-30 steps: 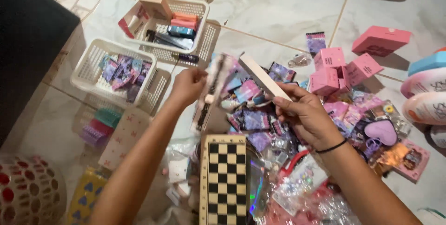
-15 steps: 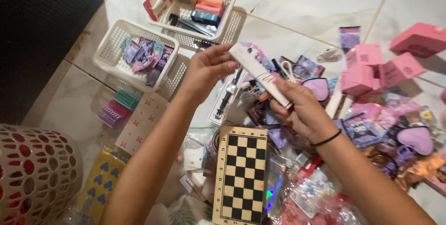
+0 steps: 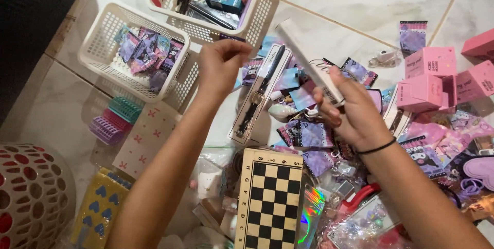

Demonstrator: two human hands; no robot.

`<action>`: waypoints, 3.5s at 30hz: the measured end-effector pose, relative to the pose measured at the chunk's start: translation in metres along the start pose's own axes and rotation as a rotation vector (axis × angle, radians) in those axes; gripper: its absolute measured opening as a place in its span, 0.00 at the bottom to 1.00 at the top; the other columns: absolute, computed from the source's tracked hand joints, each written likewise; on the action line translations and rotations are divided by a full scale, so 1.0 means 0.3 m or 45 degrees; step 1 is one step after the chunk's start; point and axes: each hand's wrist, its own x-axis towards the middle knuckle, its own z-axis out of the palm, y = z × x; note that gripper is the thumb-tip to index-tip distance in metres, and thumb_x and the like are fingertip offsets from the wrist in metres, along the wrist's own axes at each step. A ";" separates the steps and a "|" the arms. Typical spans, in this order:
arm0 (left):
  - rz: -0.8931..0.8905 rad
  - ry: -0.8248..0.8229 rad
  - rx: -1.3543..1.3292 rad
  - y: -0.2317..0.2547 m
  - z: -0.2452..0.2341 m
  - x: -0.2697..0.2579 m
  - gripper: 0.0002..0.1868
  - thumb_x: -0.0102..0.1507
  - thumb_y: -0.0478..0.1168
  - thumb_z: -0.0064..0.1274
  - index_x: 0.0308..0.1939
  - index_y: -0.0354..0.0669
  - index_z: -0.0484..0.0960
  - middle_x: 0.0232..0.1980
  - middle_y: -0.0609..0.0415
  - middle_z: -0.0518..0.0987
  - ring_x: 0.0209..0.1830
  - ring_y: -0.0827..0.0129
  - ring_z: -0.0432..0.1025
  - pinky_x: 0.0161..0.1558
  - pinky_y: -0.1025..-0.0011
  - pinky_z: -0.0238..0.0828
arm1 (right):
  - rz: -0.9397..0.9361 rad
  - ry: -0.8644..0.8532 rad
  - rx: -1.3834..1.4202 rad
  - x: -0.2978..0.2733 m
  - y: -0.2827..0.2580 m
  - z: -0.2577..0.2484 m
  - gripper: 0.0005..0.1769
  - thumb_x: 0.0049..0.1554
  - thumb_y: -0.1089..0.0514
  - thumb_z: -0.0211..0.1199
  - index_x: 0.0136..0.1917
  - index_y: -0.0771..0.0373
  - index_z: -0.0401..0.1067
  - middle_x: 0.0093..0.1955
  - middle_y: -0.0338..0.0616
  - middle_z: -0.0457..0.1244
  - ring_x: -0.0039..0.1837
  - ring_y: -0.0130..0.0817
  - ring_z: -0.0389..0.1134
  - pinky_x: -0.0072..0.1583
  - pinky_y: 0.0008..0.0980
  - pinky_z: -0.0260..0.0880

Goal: The person sits on the floor and sorts a variety of small items, including pink boxes, tubes, and packaged goods, into white plastic baskets. They pick up items, inspect them, and place them into the baskets or back onto the floor.

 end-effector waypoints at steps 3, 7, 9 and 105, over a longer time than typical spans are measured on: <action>0.447 0.035 0.736 -0.018 0.002 -0.005 0.11 0.52 0.34 0.62 0.37 0.49 0.92 0.41 0.55 0.88 0.43 0.61 0.79 0.46 0.68 0.76 | -0.124 0.002 -0.168 -0.004 -0.038 -0.006 0.22 0.74 0.47 0.50 0.48 0.68 0.66 0.37 0.43 0.64 0.30 0.21 0.58 0.29 0.20 0.53; -0.040 -0.188 0.025 0.045 0.047 -0.021 0.15 0.65 0.46 0.59 0.46 0.37 0.89 0.42 0.54 0.87 0.40 0.72 0.78 0.38 0.77 0.76 | -0.208 -0.016 -0.236 0.004 -0.055 0.028 0.16 0.70 0.50 0.52 0.51 0.66 0.69 0.41 0.44 0.67 0.33 0.22 0.59 0.36 0.20 0.59; -0.196 -0.169 -0.356 0.090 0.085 0.003 0.19 0.65 0.49 0.59 0.48 0.33 0.86 0.42 0.52 0.85 0.39 0.72 0.79 0.38 0.77 0.78 | -0.190 -0.062 -0.253 0.009 -0.054 0.057 0.16 0.68 0.50 0.54 0.54 0.66 0.69 0.42 0.45 0.68 0.34 0.21 0.59 0.37 0.20 0.58; 0.231 -0.138 1.075 0.267 0.592 -0.367 0.41 0.46 0.45 0.72 0.64 0.50 0.75 0.56 0.42 0.68 0.54 0.47 0.62 0.55 0.55 0.66 | -0.275 0.333 -0.544 -0.544 0.167 -0.300 0.13 0.65 0.60 0.52 0.55 0.74 0.72 0.43 0.52 0.68 0.40 0.38 0.76 0.41 0.31 0.78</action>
